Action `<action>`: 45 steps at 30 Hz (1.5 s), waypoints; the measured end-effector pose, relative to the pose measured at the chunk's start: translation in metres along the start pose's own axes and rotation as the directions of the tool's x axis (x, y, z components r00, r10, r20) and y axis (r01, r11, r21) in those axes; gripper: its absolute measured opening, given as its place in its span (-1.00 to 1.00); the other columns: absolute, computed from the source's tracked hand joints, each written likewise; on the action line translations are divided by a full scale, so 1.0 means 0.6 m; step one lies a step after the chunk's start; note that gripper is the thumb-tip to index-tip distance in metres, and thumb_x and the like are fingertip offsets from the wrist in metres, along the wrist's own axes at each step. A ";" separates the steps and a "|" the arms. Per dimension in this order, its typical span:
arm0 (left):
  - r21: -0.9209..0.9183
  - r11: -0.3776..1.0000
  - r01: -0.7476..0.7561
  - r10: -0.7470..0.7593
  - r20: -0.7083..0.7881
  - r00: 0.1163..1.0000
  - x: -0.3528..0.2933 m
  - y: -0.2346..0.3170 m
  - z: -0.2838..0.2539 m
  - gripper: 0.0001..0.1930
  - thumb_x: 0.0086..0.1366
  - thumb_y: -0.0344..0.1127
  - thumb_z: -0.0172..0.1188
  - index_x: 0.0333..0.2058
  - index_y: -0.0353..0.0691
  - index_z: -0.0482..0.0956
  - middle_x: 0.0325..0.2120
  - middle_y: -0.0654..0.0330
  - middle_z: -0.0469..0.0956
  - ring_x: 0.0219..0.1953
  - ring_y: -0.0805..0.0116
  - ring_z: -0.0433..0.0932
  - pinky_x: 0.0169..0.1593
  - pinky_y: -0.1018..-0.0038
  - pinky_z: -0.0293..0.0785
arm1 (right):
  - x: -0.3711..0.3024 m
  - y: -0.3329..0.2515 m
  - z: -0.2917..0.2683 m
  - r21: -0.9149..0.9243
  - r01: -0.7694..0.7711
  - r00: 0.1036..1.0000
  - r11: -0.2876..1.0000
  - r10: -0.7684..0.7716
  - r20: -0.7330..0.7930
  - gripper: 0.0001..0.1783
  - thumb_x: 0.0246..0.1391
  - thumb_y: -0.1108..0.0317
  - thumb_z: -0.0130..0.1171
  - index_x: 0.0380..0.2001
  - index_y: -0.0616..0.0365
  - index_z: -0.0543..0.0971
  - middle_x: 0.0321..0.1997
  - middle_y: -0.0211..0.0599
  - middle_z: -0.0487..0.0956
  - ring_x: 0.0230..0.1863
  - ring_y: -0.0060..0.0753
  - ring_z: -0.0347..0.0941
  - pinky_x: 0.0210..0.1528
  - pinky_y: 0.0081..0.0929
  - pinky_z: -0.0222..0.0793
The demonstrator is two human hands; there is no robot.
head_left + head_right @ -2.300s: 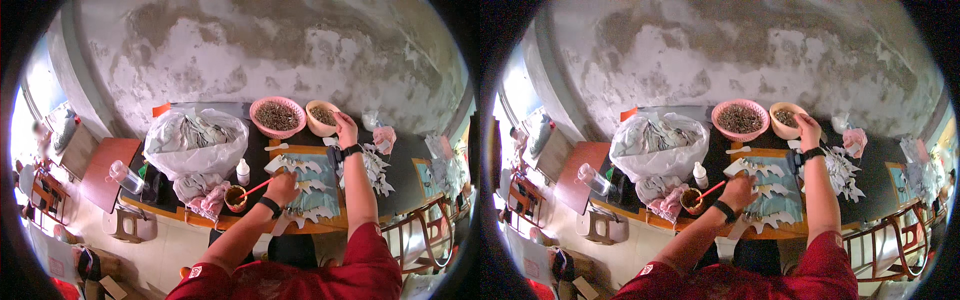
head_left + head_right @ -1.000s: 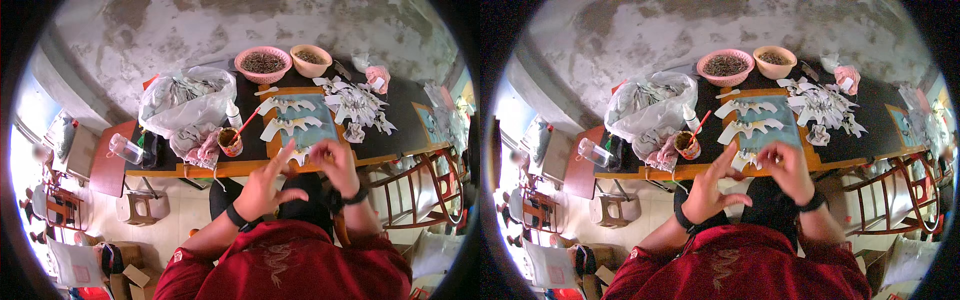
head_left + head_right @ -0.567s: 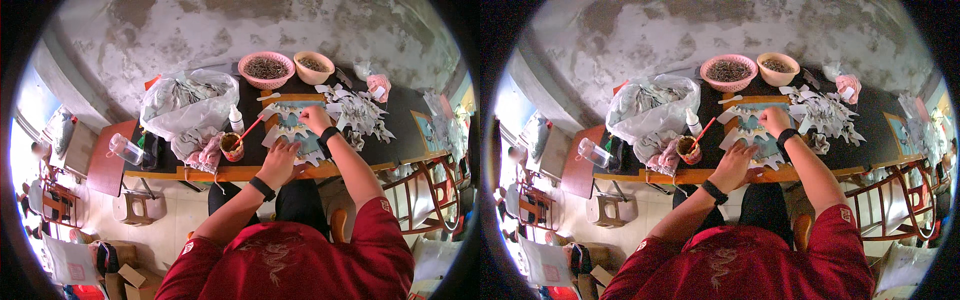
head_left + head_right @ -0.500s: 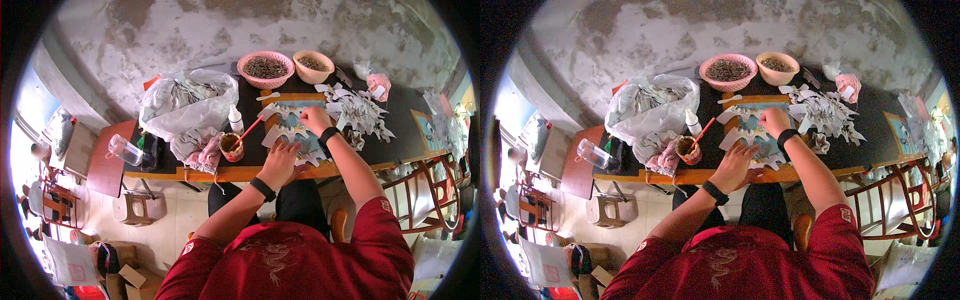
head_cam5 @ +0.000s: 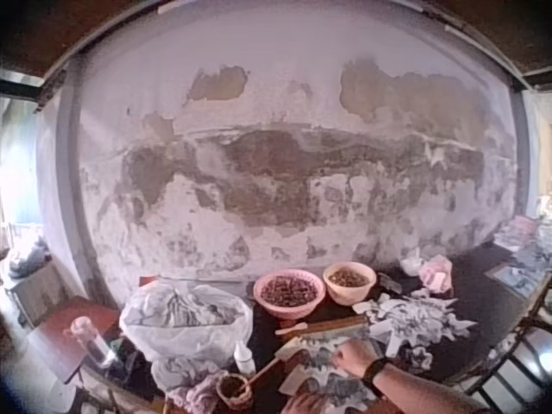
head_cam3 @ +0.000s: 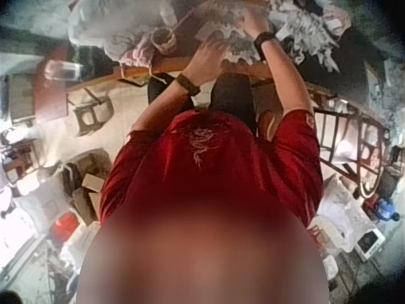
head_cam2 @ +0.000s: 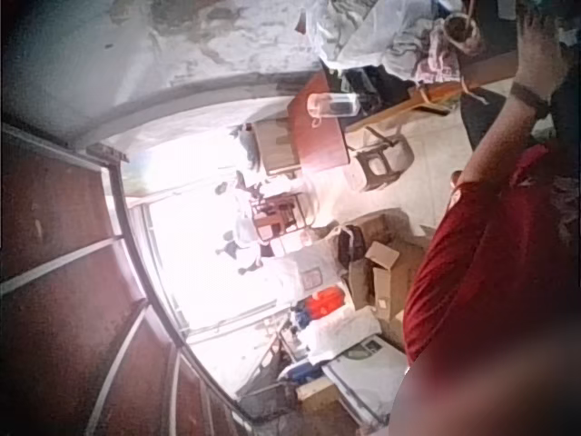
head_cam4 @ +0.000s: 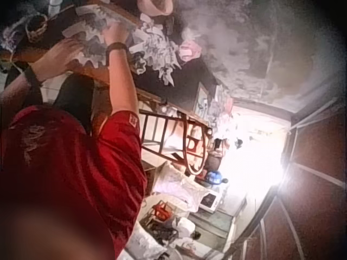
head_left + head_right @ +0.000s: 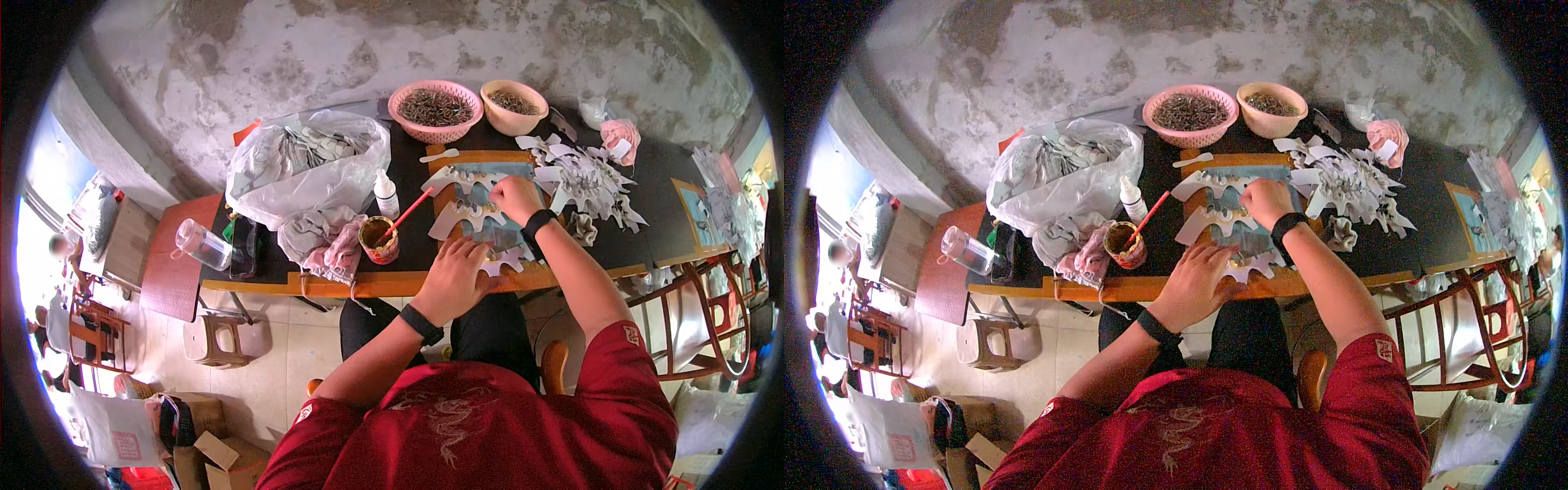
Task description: Applying adhesive and assembling small components for shoe manufacturing at a workbench.
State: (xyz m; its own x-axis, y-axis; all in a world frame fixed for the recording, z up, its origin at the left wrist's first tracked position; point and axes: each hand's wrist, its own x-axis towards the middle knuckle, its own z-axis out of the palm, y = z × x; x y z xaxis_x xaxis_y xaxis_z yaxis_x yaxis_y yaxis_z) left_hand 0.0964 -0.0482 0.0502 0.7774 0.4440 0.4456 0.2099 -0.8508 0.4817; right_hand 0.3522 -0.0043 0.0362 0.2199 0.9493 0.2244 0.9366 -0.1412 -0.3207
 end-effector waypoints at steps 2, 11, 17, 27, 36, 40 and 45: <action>-0.004 1.000 -0.016 0.016 -0.033 0.999 -0.004 0.002 -0.008 -0.43 0.20 -0.15 0.29 0.11 -0.33 0.40 -0.01 -0.05 0.52 0.14 -0.03 0.43 0.30 0.13 0.24 | -0.001 -0.002 -0.007 0.016 -0.004 1.000 1.000 0.004 0.002 -0.88 -0.05 0.27 0.32 -0.52 0.06 0.71 -0.39 -0.22 0.68 -0.28 -0.08 0.62 -0.15 -0.19 0.51; -0.085 0.987 0.134 -0.141 -0.081 0.987 -0.067 -0.033 -0.054 -0.69 0.11 -0.49 0.22 -0.12 -0.31 0.58 -0.20 -0.02 0.60 -0.10 -0.07 0.52 0.03 0.18 0.44 | -0.174 -0.014 -0.156 0.540 0.051 0.986 0.840 0.045 -0.162 -0.88 0.11 0.53 0.23 -0.26 0.31 0.62 -0.32 -0.23 0.71 -0.26 -0.43 0.67 -0.22 -0.56 0.51; -0.296 0.946 0.133 -0.187 -0.162 0.969 -0.063 0.037 -0.092 -0.88 0.17 -0.44 0.29 -0.30 -0.30 0.66 -0.38 0.06 0.61 -0.29 0.08 0.56 -0.17 0.28 0.45 | -0.327 -0.099 -0.165 0.948 0.145 0.832 0.282 0.483 -0.271 -0.78 -0.01 0.56 0.38 -0.33 0.20 0.52 -0.36 -0.34 0.61 -0.32 -0.54 0.53 -0.28 -0.62 0.45; -0.704 0.699 -0.125 0.078 -0.098 0.992 -0.065 0.199 -0.143 -0.72 -0.02 -0.34 0.56 -0.34 -0.22 0.67 -0.34 0.15 0.66 -0.23 0.28 0.60 -0.13 0.43 0.49 | -0.389 -0.198 -0.213 0.225 0.713 0.503 0.664 -0.261 -0.824 -0.53 -0.34 0.23 0.66 -0.42 -0.02 0.52 -0.45 -0.55 0.57 -0.50 -0.48 0.42 -0.35 -0.40 0.19; -0.661 0.741 -0.122 0.073 -0.102 0.992 -0.154 0.246 -0.143 -0.72 -0.01 -0.41 0.55 -0.37 -0.23 0.59 -0.37 0.13 0.66 -0.25 0.24 0.61 -0.15 0.40 0.49 | -0.446 -0.226 -0.205 0.123 0.776 0.420 0.619 -0.361 -0.833 -0.52 -0.36 0.14 0.66 -0.40 -0.11 0.53 -0.44 -0.63 0.57 -0.50 -0.53 0.37 -0.30 -0.43 0.22; -0.620 0.780 -0.088 0.048 -0.081 0.996 -0.193 0.264 -0.157 -0.76 0.00 -0.43 0.52 -0.37 -0.22 0.63 -0.35 0.13 0.68 -0.27 0.22 0.65 -0.16 0.41 0.51 | -0.456 -0.235 -0.213 0.055 0.855 0.340 0.516 -0.477 -0.810 -0.61 -0.35 0.17 0.64 -0.41 -0.13 0.64 -0.40 -0.60 0.62 -0.46 -0.50 0.45 -0.40 -0.47 0.27; -0.575 0.814 0.084 -0.092 0.015 0.996 -0.229 0.285 -0.167 -0.79 0.05 -0.49 0.47 -0.38 -0.28 0.59 -0.34 0.12 0.66 -0.26 0.23 0.64 -0.16 0.41 0.52 | -0.480 -0.250 -0.217 0.128 0.846 0.436 0.518 -0.534 -0.724 -0.69 -0.21 0.28 0.55 -0.38 -0.06 0.61 -0.32 -0.57 0.59 -0.37 -0.42 0.48 -0.33 -0.42 0.33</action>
State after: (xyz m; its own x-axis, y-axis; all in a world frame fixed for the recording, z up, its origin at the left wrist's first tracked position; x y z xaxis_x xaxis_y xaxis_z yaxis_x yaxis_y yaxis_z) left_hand -0.0340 -0.2269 0.1467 0.7637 0.5163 0.3875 -0.1048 -0.4932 0.8636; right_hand 0.1842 -0.2930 0.1394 -0.2068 0.2860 0.9356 0.6362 0.7659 -0.0935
